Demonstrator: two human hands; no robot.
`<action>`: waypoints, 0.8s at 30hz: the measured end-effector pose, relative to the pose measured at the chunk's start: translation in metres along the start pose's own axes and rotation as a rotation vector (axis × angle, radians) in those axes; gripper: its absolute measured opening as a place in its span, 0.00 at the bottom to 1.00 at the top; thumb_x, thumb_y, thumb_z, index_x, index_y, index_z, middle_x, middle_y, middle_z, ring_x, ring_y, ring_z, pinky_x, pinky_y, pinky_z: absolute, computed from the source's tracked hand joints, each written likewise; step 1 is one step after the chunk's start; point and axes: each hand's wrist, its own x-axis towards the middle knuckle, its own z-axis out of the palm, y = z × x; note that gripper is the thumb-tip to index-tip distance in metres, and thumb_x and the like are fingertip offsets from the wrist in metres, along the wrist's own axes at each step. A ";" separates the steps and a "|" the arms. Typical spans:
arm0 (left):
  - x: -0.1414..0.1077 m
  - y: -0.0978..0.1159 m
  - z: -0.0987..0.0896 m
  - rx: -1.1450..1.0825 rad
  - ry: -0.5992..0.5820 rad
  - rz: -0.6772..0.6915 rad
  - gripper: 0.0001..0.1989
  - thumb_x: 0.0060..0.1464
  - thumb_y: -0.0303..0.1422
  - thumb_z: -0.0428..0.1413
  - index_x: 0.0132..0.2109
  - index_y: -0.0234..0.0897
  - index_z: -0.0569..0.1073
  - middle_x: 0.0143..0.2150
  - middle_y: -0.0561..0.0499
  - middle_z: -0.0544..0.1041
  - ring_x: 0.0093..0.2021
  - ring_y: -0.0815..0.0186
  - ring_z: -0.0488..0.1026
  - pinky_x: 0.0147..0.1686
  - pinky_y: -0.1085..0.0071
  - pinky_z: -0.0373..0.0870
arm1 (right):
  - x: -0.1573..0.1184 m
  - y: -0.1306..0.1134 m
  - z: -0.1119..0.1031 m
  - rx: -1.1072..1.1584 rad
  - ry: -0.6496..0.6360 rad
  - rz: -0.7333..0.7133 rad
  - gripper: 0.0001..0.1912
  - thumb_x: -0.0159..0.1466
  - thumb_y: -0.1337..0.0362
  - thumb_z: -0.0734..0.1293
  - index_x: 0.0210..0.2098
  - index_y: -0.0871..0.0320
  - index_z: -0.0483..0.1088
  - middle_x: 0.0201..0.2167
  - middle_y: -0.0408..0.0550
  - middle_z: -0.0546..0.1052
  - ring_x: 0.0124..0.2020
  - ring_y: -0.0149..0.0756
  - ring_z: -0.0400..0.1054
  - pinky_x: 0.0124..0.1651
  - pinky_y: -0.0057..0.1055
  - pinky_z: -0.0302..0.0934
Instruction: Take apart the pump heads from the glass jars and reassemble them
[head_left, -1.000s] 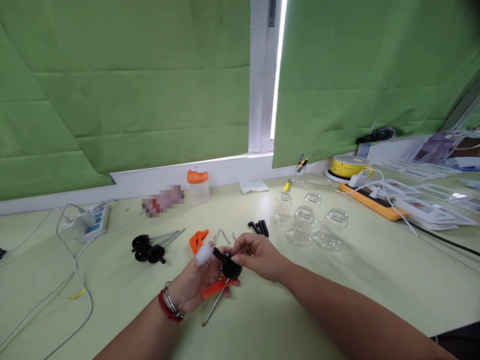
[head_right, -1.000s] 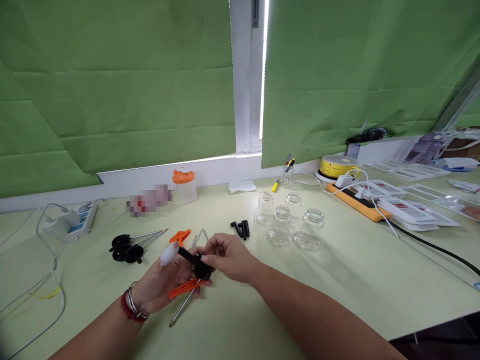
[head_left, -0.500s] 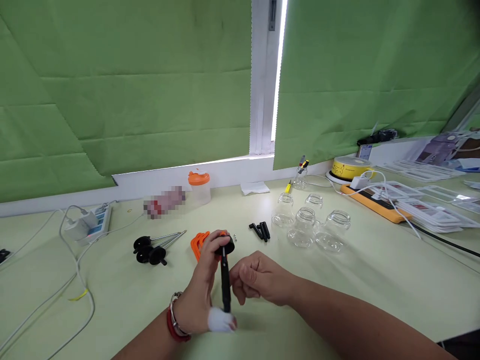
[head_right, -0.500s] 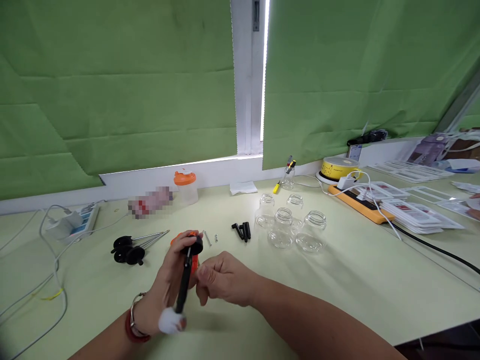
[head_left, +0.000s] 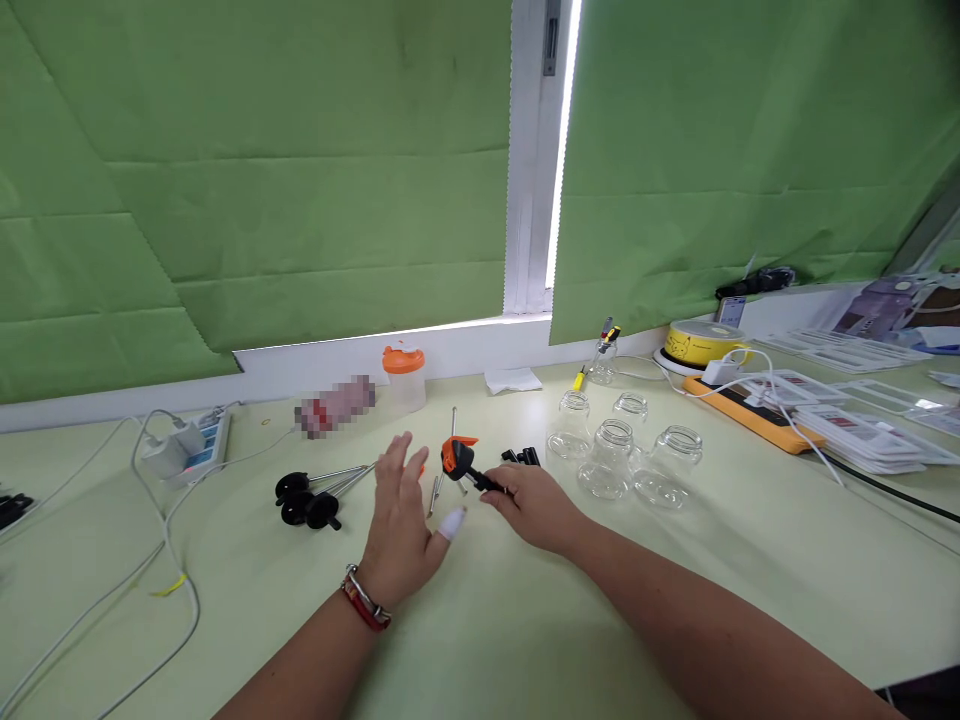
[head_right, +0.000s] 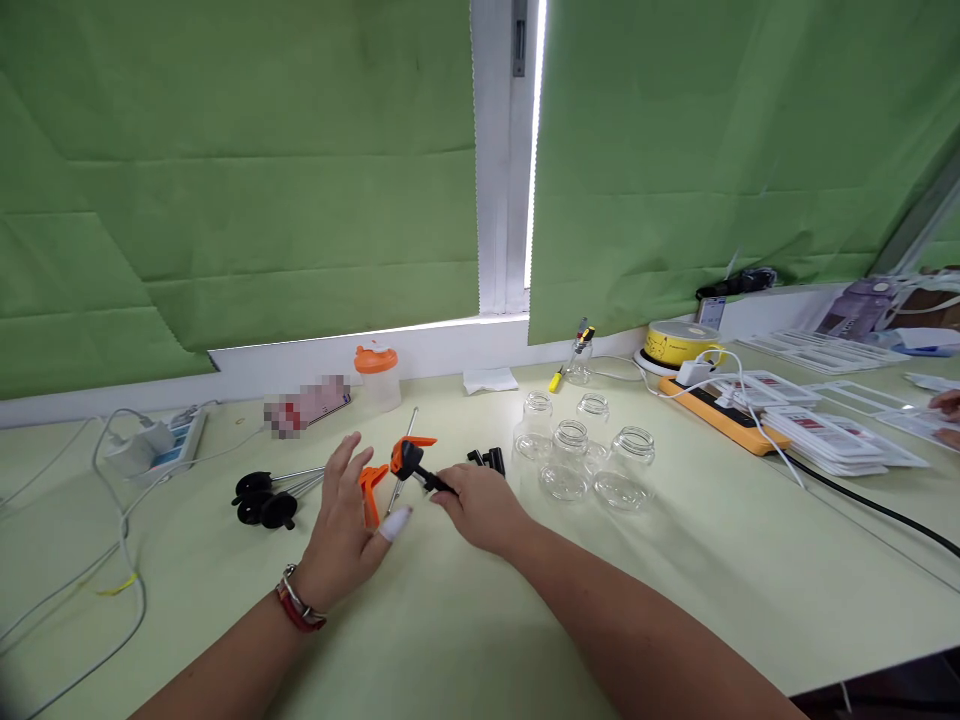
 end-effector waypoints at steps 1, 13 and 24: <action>0.002 -0.007 0.000 0.083 0.026 -0.058 0.33 0.54 0.33 0.53 0.62 0.39 0.46 0.65 0.35 0.46 0.67 0.48 0.40 0.60 0.45 0.43 | 0.004 0.003 -0.003 -0.133 -0.006 0.023 0.11 0.66 0.61 0.59 0.33 0.59 0.69 0.29 0.46 0.72 0.32 0.34 0.66 0.33 0.28 0.52; 0.010 -0.062 -0.005 0.584 -0.360 -0.565 0.20 0.49 0.31 0.48 0.51 0.31 0.66 0.50 0.37 0.71 0.51 0.49 0.67 0.50 0.52 0.58 | 0.081 0.047 0.003 -0.637 -0.200 0.212 0.10 0.65 0.64 0.61 0.36 0.63 0.71 0.36 0.53 0.74 0.37 0.39 0.70 0.37 0.32 0.61; 0.010 -0.072 -0.006 0.611 -0.505 -0.552 0.19 0.50 0.29 0.47 0.49 0.30 0.70 0.42 0.37 0.77 0.46 0.50 0.72 0.44 0.57 0.62 | 0.102 0.062 0.016 -0.632 -0.296 0.314 0.15 0.65 0.61 0.62 0.50 0.61 0.65 0.48 0.52 0.69 0.44 0.38 0.68 0.45 0.40 0.65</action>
